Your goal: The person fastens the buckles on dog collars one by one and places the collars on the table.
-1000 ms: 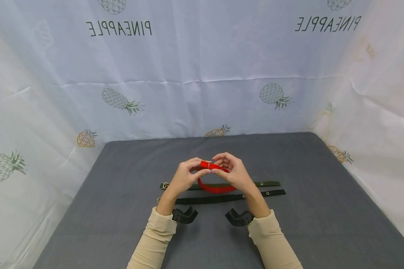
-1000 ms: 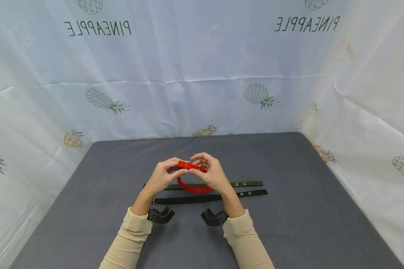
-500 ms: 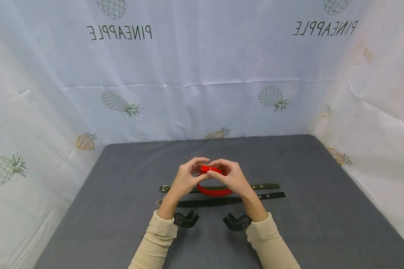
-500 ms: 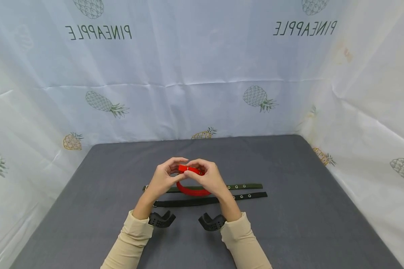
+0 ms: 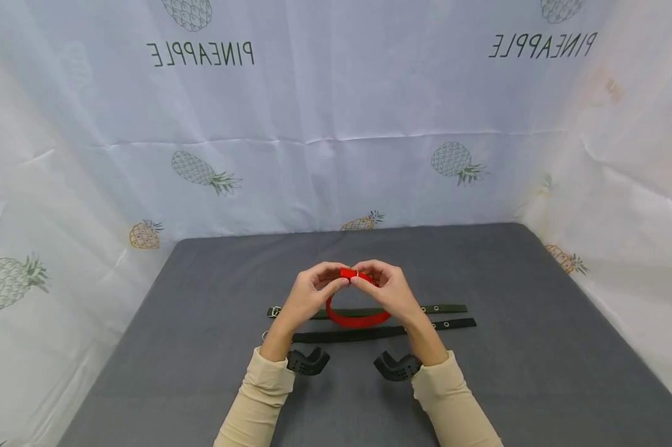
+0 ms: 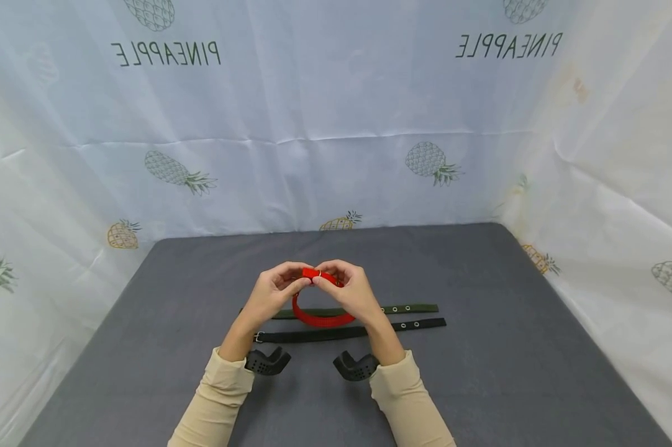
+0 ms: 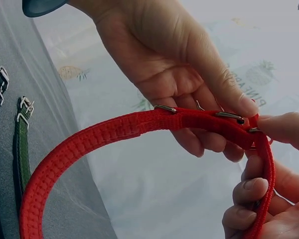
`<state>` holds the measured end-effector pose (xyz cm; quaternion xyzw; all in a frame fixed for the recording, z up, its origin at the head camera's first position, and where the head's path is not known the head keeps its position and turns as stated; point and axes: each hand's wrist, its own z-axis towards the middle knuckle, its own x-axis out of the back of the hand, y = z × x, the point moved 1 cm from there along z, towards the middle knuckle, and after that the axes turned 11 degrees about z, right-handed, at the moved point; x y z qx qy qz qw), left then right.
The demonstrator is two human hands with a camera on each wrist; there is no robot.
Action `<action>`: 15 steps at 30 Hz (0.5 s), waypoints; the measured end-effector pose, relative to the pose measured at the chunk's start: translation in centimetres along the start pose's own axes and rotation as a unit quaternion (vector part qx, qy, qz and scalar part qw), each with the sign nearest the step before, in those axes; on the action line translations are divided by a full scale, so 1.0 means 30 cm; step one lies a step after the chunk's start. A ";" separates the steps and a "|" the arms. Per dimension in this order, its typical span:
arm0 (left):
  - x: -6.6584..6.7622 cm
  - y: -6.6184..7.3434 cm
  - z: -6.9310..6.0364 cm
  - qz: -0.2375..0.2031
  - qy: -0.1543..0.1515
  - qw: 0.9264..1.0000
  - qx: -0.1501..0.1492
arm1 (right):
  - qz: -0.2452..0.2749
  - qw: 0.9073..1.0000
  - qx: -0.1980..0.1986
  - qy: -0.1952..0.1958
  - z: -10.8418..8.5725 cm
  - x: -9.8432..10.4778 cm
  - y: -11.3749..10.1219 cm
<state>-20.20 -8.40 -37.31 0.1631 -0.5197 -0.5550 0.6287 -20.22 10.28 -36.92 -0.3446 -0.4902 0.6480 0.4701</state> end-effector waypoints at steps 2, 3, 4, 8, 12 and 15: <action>-0.001 -0.001 0.001 -0.004 0.001 1.000 -0.003 | -0.001 1.000 0.001 0.001 -0.001 0.001 -0.003; -0.001 -0.002 0.002 -0.004 0.003 1.000 -0.004 | 0.000 1.000 0.002 0.001 -0.001 0.001 -0.004; -0.001 -0.003 0.002 -0.003 0.005 1.000 -0.005 | 0.000 1.000 0.002 0.000 -0.002 0.001 -0.005; 0.001 -0.006 0.002 0.014 0.016 1.000 -0.014 | 0.004 1.000 0.011 -0.004 -0.002 0.002 -0.004; 0.001 -0.005 0.004 0.035 0.027 0.999 -0.031 | -0.002 1.000 0.016 -0.003 0.000 0.001 0.000; 0.000 -0.006 0.006 0.043 0.036 0.997 -0.046 | -0.013 1.000 0.019 -0.003 0.003 0.001 0.005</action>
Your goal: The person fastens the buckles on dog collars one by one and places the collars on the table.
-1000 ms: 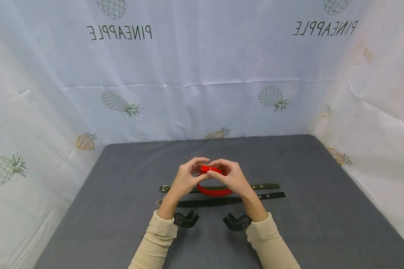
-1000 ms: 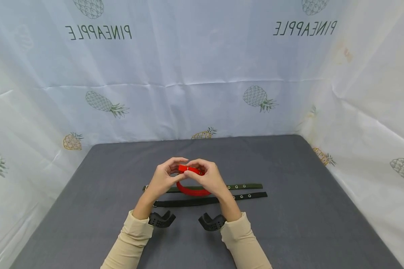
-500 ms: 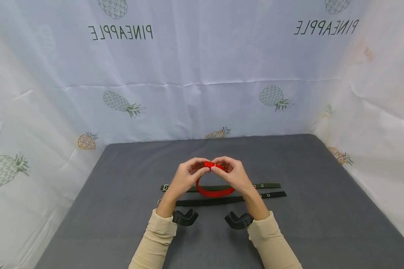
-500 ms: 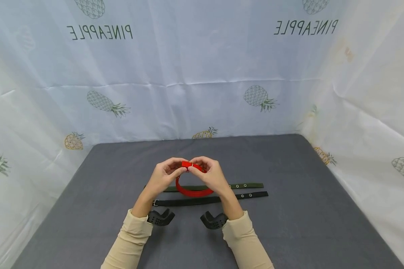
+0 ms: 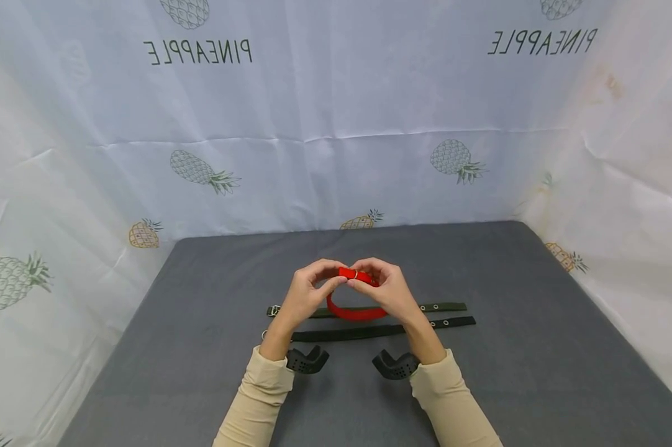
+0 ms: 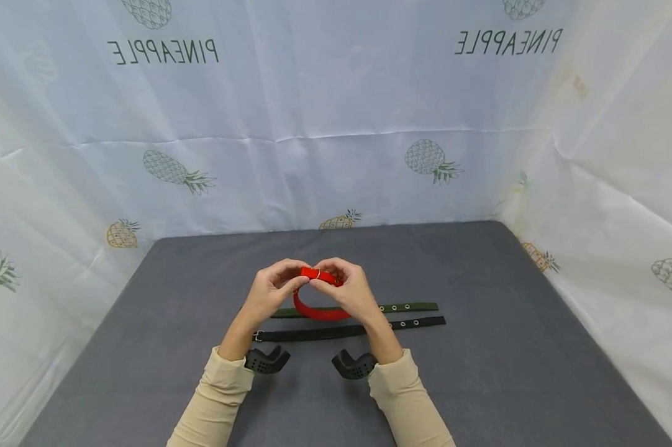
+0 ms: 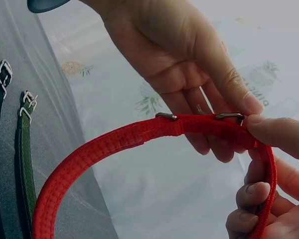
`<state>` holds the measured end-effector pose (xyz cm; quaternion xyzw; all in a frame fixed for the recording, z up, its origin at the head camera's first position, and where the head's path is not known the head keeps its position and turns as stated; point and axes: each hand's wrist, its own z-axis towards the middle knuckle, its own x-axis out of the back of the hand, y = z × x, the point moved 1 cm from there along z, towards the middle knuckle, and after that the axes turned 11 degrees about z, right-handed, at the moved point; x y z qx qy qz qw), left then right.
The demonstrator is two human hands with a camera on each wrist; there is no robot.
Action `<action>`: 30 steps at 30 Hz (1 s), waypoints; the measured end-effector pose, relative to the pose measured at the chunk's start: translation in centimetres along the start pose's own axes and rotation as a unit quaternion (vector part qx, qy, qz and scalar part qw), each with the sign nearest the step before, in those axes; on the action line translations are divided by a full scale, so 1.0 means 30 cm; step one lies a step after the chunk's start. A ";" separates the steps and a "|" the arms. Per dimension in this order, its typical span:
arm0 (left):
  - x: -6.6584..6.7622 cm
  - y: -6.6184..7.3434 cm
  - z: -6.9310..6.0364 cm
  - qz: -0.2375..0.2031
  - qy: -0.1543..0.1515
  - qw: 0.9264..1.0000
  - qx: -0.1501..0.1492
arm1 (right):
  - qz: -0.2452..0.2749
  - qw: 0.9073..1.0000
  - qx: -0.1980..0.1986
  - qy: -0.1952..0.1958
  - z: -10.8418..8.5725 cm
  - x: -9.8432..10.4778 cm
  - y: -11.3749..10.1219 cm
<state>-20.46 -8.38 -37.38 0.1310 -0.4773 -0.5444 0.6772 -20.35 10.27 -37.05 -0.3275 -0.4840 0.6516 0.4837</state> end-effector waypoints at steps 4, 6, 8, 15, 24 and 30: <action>0.001 -0.002 0.003 0.001 0.011 1.000 -0.013 | -0.012 1.000 0.007 -0.001 0.004 0.000 0.004; 0.001 -0.004 0.004 0.001 0.014 1.000 -0.015 | -0.015 1.000 0.010 0.000 0.004 0.000 0.003; 0.001 -0.005 0.005 0.001 0.016 1.000 -0.012 | -0.015 1.000 0.011 -0.001 0.005 0.000 0.002; -0.001 -0.011 0.001 0.015 0.022 1.000 0.001 | -0.025 1.000 0.000 -0.001 0.004 0.002 0.007; 0.006 -0.005 0.001 0.018 0.030 0.999 0.001 | -0.031 0.999 -0.004 0.007 0.004 0.006 0.004; 0.017 -0.002 -0.001 0.016 0.038 0.999 0.002 | -0.025 1.000 0.001 0.009 0.004 0.008 0.001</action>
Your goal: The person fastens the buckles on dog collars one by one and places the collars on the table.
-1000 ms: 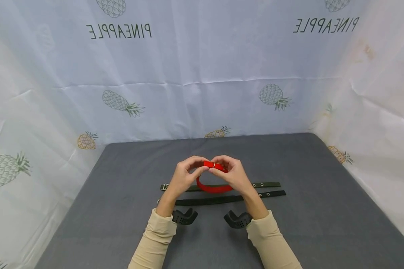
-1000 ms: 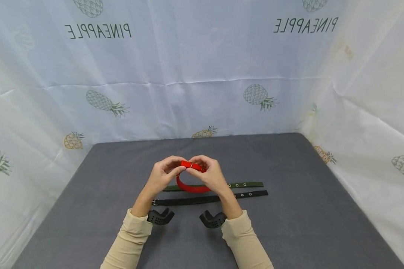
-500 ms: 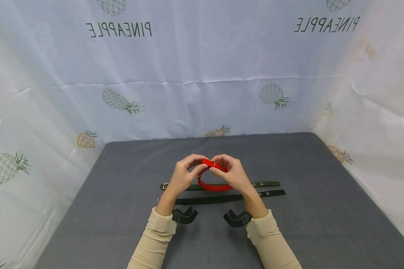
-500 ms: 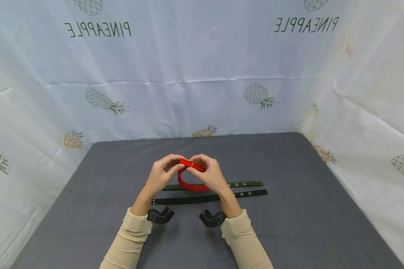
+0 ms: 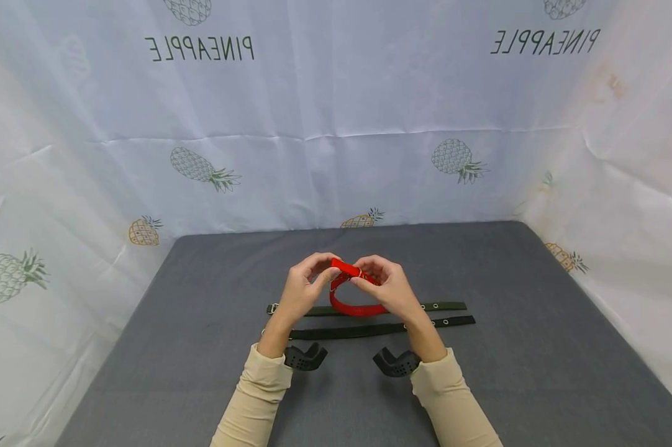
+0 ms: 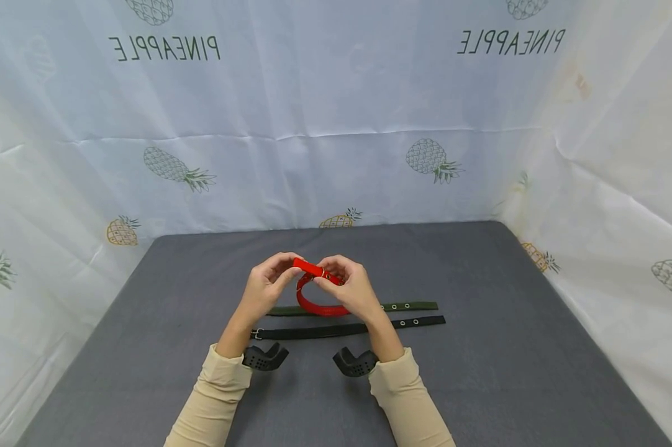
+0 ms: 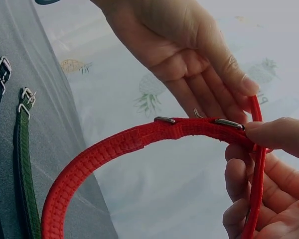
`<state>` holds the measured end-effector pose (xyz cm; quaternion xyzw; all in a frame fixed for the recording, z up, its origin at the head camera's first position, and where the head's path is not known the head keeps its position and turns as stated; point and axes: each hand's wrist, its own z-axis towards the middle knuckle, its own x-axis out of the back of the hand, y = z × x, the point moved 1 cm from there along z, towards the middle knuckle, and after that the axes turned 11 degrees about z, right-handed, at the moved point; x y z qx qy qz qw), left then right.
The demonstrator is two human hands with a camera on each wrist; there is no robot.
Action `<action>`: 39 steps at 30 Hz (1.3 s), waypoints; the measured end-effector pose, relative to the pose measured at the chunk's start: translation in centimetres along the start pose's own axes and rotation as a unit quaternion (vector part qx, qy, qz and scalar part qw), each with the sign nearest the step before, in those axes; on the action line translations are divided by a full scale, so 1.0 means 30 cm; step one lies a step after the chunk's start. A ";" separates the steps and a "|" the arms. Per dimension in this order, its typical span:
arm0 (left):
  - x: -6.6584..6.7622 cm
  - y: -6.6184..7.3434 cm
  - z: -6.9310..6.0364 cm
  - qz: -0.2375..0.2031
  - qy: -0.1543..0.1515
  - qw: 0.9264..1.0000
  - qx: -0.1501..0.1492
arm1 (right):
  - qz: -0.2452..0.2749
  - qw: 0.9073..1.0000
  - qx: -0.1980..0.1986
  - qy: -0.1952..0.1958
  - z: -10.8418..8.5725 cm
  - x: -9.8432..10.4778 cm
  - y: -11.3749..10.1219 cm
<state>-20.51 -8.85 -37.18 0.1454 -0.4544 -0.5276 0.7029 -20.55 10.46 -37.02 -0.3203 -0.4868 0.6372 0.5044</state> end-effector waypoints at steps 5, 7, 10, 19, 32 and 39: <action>-0.004 -0.003 0.000 -0.026 -0.021 0.999 0.017 | 0.011 1.000 0.001 -0.006 -0.001 -0.004 -0.001; -0.012 -0.006 -0.001 -0.034 -0.038 0.998 0.026 | 0.015 1.000 0.002 -0.010 -0.002 -0.005 -0.001; -0.026 -0.012 -0.002 -0.029 -0.058 0.997 0.033 | 0.019 1.000 0.010 -0.016 -0.003 -0.005 0.005; -0.031 -0.009 0.000 -0.002 -0.028 1.000 0.008 | 0.040 0.999 0.029 -0.009 -0.002 -0.002 0.002; -0.023 0.007 0.002 -0.003 0.017 0.999 -0.028 | 0.017 1.000 0.011 -0.010 -0.006 -0.004 -0.007; -0.025 0.006 0.002 0.015 0.012 0.999 -0.030 | 0.010 1.000 0.013 -0.010 -0.007 -0.005 -0.007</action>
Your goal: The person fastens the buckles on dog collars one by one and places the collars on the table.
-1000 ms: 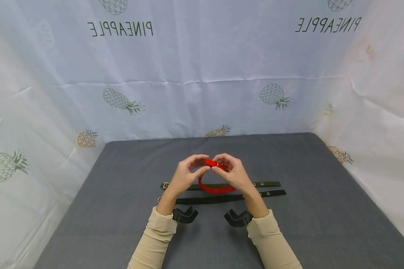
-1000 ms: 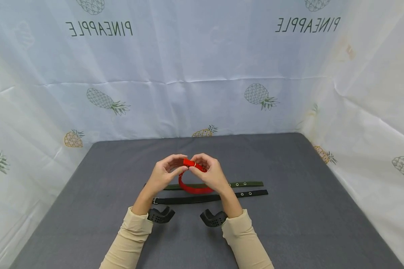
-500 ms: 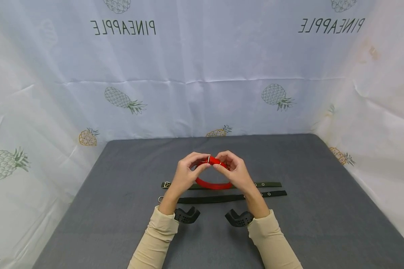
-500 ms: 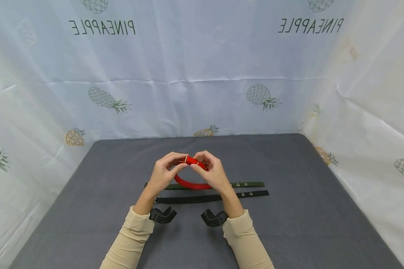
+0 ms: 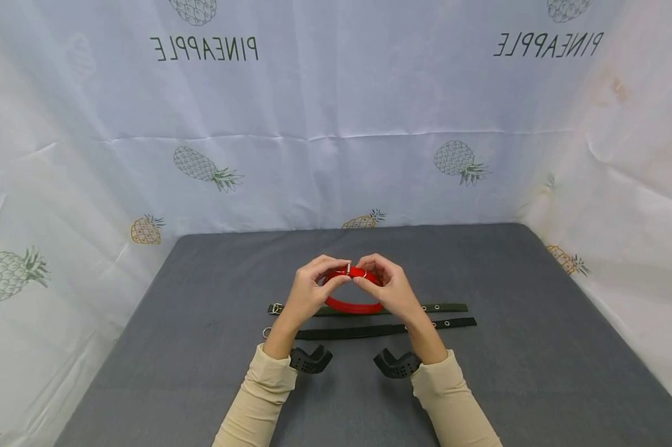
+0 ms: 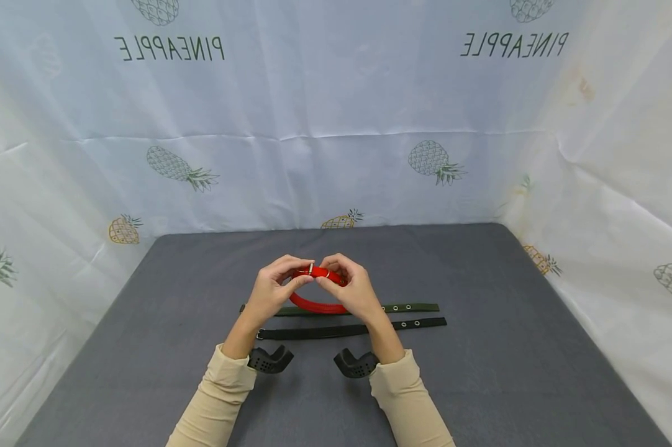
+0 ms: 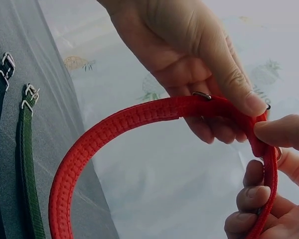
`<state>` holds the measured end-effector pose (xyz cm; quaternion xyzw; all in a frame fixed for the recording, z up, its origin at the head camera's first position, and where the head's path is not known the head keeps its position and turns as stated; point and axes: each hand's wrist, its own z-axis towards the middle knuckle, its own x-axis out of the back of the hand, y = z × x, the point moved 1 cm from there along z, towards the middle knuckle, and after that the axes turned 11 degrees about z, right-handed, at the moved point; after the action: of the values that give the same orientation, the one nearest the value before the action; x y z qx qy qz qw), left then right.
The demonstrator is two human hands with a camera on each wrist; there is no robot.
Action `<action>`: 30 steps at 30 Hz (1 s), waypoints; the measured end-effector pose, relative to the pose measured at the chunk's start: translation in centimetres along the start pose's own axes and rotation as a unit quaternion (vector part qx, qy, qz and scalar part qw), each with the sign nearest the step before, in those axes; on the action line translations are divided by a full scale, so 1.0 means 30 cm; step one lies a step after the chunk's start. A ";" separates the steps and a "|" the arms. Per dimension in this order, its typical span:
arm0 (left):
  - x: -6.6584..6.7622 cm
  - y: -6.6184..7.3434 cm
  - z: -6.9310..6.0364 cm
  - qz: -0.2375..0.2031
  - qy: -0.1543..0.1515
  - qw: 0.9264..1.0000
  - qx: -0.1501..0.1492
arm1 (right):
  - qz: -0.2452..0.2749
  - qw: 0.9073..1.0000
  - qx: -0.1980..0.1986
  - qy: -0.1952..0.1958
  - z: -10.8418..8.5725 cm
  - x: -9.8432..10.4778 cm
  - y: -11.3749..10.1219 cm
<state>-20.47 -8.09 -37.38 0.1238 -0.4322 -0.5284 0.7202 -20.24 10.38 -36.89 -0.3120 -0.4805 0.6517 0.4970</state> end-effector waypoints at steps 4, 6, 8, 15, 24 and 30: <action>-0.006 -0.004 0.000 0.001 -0.003 1.000 -0.003 | 0.004 1.000 -0.001 0.002 0.000 -0.003 0.002; -0.007 -0.004 0.000 0.000 -0.006 1.000 -0.002 | 0.005 1.000 -0.003 0.004 0.000 -0.004 0.003; -0.007 -0.003 0.000 -0.003 -0.010 1.000 0.002 | 0.004 1.000 -0.002 0.003 0.000 -0.005 0.004; -0.007 -0.004 -0.003 -0.010 -0.033 0.999 0.013 | 0.007 1.000 -0.001 0.005 0.002 -0.002 0.002; -0.005 -0.006 -0.005 -0.035 -0.042 0.998 0.036 | 0.009 1.000 -0.004 0.009 0.002 0.004 -0.002; -0.011 -0.010 -0.004 -0.037 -0.027 0.998 0.031 | 0.013 1.000 -0.009 0.002 0.002 0.004 -0.004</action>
<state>-20.59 -7.96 -37.79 0.1473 -0.4627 -0.5443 0.6841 -20.29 10.49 -36.75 -0.3237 -0.4811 0.6535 0.4865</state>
